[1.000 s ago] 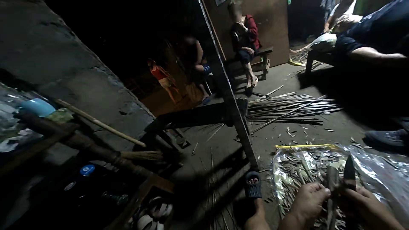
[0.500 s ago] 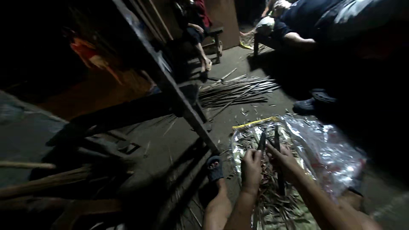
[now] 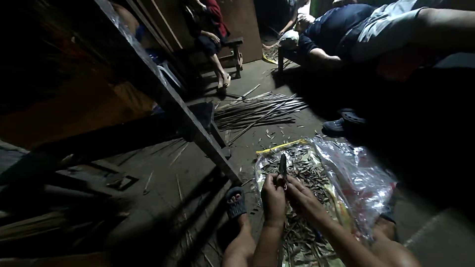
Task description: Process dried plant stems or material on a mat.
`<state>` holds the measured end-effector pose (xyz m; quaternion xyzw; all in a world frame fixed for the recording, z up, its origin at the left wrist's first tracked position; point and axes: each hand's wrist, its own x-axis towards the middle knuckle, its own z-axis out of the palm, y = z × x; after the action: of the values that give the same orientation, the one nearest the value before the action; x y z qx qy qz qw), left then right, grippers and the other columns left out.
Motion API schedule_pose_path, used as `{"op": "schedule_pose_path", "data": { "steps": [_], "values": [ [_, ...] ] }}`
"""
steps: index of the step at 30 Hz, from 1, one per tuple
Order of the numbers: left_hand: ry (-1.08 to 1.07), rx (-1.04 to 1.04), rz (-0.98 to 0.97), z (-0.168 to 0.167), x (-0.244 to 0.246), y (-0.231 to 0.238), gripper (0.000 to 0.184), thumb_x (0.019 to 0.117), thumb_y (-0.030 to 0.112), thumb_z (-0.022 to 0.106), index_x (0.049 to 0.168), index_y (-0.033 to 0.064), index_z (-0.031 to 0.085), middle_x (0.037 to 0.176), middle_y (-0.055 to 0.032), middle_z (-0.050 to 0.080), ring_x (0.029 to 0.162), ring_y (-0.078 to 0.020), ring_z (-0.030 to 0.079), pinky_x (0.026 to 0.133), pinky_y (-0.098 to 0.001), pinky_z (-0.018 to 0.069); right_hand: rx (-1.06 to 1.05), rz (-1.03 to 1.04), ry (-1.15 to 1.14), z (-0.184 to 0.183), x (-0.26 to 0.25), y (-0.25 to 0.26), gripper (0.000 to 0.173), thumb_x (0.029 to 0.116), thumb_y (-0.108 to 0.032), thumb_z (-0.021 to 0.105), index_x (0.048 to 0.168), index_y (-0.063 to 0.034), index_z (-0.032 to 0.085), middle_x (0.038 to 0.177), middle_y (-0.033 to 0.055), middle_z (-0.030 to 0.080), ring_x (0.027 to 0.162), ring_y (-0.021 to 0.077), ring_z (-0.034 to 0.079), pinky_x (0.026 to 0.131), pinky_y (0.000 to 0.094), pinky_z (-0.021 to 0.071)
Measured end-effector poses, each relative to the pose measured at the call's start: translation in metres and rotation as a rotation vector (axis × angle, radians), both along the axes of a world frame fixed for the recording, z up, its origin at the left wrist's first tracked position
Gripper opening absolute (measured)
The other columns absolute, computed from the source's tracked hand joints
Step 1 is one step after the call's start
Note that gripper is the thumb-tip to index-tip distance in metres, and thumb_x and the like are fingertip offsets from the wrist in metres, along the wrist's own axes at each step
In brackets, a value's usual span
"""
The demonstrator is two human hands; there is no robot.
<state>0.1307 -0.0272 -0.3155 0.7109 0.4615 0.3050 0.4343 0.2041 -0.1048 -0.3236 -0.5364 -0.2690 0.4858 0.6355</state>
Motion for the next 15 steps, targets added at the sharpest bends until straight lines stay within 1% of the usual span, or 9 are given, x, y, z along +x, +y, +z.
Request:
{"op": "schedule_pose_path", "data": {
  "steps": [3, 4, 5, 6, 7, 9, 12, 13, 15],
  "values": [
    [-0.047, -0.043, -0.003, 0.002, -0.001, 0.002, 0.013, 0.1021, 0.006, 0.057, 0.104, -0.0044, 0.065, 0.084, -0.0068, 0.064, 0.073, -0.0075, 0.059, 0.070, -0.0253, 0.0496, -0.004, 0.004, -0.073, -0.005, 0.004, 0.001, 0.043, 0.1078, -0.018, 0.040, 0.146, 0.0000, 0.047, 0.077, -0.0057, 0.052, 0.056, -0.0007, 0.043, 0.051, 0.0178, 0.0391],
    [-0.068, -0.067, -0.005, 0.002, -0.002, 0.003, 0.013, 0.1019, 0.005, 0.056, 0.104, -0.0041, 0.065, 0.083, -0.0057, 0.063, 0.070, -0.0060, 0.058, 0.067, -0.0237, 0.0487, -0.008, 0.010, -0.148, -0.006, 0.005, 0.000, 0.044, 0.1076, -0.019, 0.040, 0.147, 0.0004, 0.047, 0.080, -0.0038, 0.054, 0.057, -0.0002, 0.043, 0.053, 0.0185, 0.0396],
    [-0.084, -0.097, -0.007, 0.002, -0.003, 0.004, 0.012, 0.1014, 0.002, 0.055, 0.104, -0.0040, 0.064, 0.082, -0.0050, 0.062, 0.067, -0.0049, 0.056, 0.063, -0.0226, 0.0473, -0.010, 0.019, -0.244, -0.006, 0.006, 0.000, 0.045, 0.1076, -0.019, 0.040, 0.148, 0.0010, 0.047, 0.088, -0.0001, 0.059, 0.063, 0.0005, 0.045, 0.058, 0.0193, 0.0412],
    [-0.098, -0.138, -0.011, 0.004, -0.004, 0.005, 0.012, 0.1007, 0.000, 0.053, 0.105, -0.0044, 0.064, 0.083, -0.0051, 0.061, 0.065, -0.0047, 0.055, 0.061, -0.0223, 0.0461, -0.008, 0.029, -0.329, -0.007, 0.006, -0.001, 0.047, 0.1078, -0.019, 0.040, 0.149, 0.0016, 0.046, 0.105, 0.0066, 0.065, 0.072, 0.0019, 0.049, 0.067, 0.0208, 0.0440],
    [-0.111, -0.186, -0.015, 0.007, -0.005, 0.005, 0.013, 0.1002, -0.003, 0.051, 0.106, -0.0042, 0.063, 0.082, -0.0044, 0.060, 0.063, -0.0039, 0.053, 0.057, -0.0212, 0.0445, 0.004, 0.038, -0.393, -0.008, 0.007, -0.002, 0.047, 0.1082, -0.020, 0.040, 0.150, 0.0019, 0.046, 0.122, 0.0118, 0.065, 0.083, 0.0029, 0.055, 0.078, 0.0217, 0.0468],
    [-0.147, -0.262, -0.016, 0.010, -0.007, 0.005, 0.015, 0.0996, -0.005, 0.048, 0.106, -0.0037, 0.062, 0.079, -0.0033, 0.058, 0.055, -0.0025, 0.049, 0.048, -0.0186, 0.0409, 0.012, 0.051, -0.487, -0.013, 0.008, -0.002, 0.049, 0.1084, -0.023, 0.039, 0.151, 0.0007, 0.046, 0.143, 0.0168, 0.058, 0.110, 0.0110, 0.062, 0.098, 0.0290, 0.0474],
    [-0.203, -0.336, -0.037, 0.015, -0.012, 0.001, 0.014, 0.1033, -0.002, 0.047, 0.108, -0.0055, 0.060, 0.075, -0.0022, 0.055, 0.048, -0.0010, 0.044, 0.044, -0.0161, 0.0387, -0.007, 0.008, -0.632, -0.021, 0.011, 0.000, 0.049, 0.1080, -0.027, 0.040, 0.151, -0.0037, 0.049, 0.142, 0.0182, 0.059, 0.124, 0.0268, 0.062, 0.105, 0.0471, 0.0464],
    [-0.219, -0.360, -0.045, 0.015, -0.014, 0.000, 0.015, 0.1048, 0.000, 0.047, 0.110, -0.0063, 0.059, 0.072, -0.0015, 0.053, 0.047, -0.0011, 0.043, 0.043, -0.0160, 0.0381, -0.019, 0.004, -0.685, -0.022, 0.014, 0.000, 0.049, 0.1082, -0.027, 0.039, 0.152, -0.0065, 0.048, 0.141, 0.0174, 0.061, 0.124, 0.0286, 0.062, 0.105, 0.0497, 0.0466],
    [-0.233, -0.407, -0.063, 0.017, -0.017, -0.001, 0.016, 0.1062, 0.002, 0.045, 0.111, -0.0063, 0.058, 0.070, -0.0003, 0.050, 0.046, -0.0011, 0.042, 0.043, -0.0158, 0.0380, -0.026, -0.030, -0.801, -0.022, 0.013, -0.001, 0.048, 0.1083, -0.026, 0.042, 0.152, -0.0075, 0.049, 0.132, 0.0182, 0.066, 0.114, 0.0318, 0.067, 0.098, 0.0528, 0.0510]
  ]
}}
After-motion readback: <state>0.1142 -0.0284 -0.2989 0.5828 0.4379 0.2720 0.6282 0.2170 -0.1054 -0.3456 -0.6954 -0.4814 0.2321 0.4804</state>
